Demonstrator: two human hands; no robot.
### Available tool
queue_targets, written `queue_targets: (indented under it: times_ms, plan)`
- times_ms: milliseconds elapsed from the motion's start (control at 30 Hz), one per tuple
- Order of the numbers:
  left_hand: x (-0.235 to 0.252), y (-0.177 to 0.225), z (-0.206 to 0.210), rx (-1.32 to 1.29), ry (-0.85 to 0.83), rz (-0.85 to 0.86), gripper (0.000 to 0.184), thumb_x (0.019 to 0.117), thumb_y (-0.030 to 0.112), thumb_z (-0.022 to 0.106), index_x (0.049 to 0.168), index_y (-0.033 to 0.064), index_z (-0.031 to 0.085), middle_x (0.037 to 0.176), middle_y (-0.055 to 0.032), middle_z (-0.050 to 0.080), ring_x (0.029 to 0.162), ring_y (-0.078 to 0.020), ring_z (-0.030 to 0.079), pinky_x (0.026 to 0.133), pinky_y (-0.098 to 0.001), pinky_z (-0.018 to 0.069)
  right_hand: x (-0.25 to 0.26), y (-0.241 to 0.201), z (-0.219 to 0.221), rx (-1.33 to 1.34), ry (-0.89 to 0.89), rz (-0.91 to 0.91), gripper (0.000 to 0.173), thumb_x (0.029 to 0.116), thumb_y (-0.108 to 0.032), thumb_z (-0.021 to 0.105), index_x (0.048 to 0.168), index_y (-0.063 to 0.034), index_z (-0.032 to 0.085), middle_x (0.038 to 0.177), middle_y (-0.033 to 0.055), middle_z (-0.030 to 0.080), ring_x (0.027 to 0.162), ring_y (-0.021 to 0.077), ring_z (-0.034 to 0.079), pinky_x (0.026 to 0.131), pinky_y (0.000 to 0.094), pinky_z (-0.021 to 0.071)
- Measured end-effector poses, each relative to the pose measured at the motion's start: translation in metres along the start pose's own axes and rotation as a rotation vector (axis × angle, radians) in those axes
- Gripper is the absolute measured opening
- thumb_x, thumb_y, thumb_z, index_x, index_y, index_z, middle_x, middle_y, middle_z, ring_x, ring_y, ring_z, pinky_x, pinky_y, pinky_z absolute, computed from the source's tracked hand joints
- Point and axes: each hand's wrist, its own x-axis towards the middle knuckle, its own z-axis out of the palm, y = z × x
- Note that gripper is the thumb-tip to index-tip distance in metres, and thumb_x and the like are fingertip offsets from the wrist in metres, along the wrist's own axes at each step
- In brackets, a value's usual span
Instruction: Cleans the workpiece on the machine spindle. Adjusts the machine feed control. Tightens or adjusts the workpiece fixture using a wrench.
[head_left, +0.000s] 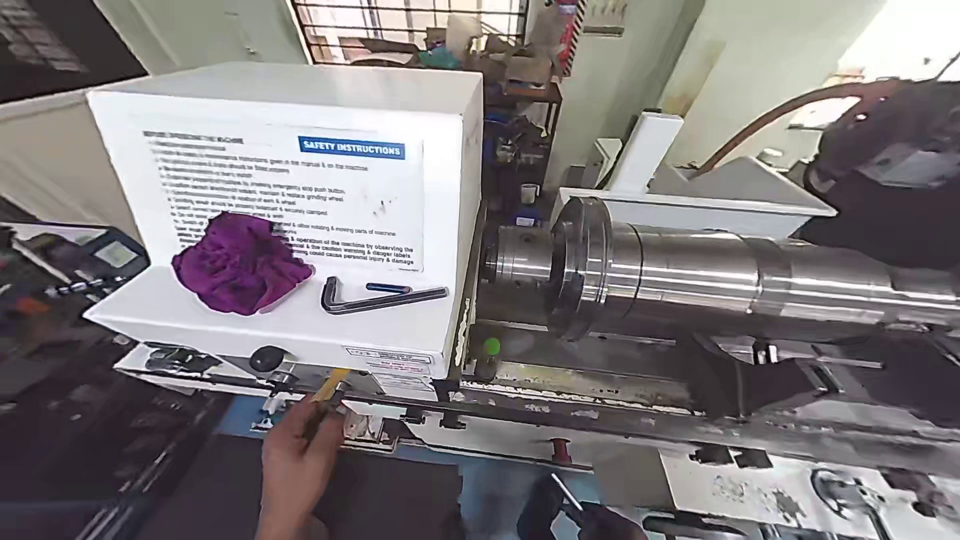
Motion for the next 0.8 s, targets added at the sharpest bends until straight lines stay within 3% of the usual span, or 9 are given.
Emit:
queue_targets:
  times_ms: [100,167,300,467,800]
  plan:
    - [-0.001,0.010,0.000,-0.067,-0.010,-0.059,0.015,0.0925,0.017,0.053,0.091,0.0069,0.063,0.060,0.0086,0.057,0.046,-0.0010,0.052,0.043,-0.0200,0.0463,0.035,-0.014,-0.017,-0.146,-0.220,-0.163,0.032,0.0966,-0.021,0.067,0.120,-0.0004,0.072,0.101,0.0171,0.074,0.090,0.0288,0.071,0.087,0.0517,0.0565]
    - [0.002,0.010,0.002,0.108,0.025,-0.014,0.023,0.0960,0.022,0.051,0.091,0.0041,0.064,0.061,0.0053,0.056,0.047,-0.0027,0.051,0.045,-0.0231,0.0466,0.060,-0.016,-0.022,-0.197,-0.296,-0.268,0.030,0.0967,-0.020,0.067,0.121,-0.0025,0.073,0.105,0.0164,0.075,0.096,0.0292,0.073,0.092,0.0520,0.0569]
    - [0.001,0.016,-0.004,0.494,0.027,0.125,0.031,0.0974,0.025,0.053,0.088,-0.0015,0.067,0.062,-0.0070,0.057,0.053,-0.0173,0.053,0.050,-0.0419,0.0468,0.090,-0.025,-0.021,-0.176,-0.355,-0.279,0.030,0.0942,-0.017,0.070,0.121,-0.0038,0.074,0.102,0.0151,0.075,0.092,0.0271,0.073,0.089,0.0502,0.0572]
    - [0.004,0.017,-0.007,0.554,0.020,0.099,0.033,0.0957,0.028,0.053,0.085,0.0008,0.068,0.061,-0.0070,0.057,0.053,-0.0201,0.056,0.050,-0.0459,0.0473,0.098,-0.026,-0.011,-0.079,-0.375,-0.225,0.031,0.0922,-0.020,0.074,0.120,-0.0063,0.075,0.100,0.0124,0.076,0.089,0.0232,0.073,0.087,0.0487,0.0585]
    - [0.003,0.012,-0.006,0.550,0.029,0.143,0.034,0.0960,0.028,0.053,0.083,0.0001,0.067,0.059,-0.0063,0.054,0.051,-0.0197,0.052,0.048,-0.0440,0.0441,0.086,-0.023,0.015,-0.099,-0.328,-0.227,0.028,0.0932,-0.021,0.072,0.117,-0.0054,0.075,0.095,0.0138,0.075,0.087,0.0273,0.071,0.084,0.0529,0.0571]
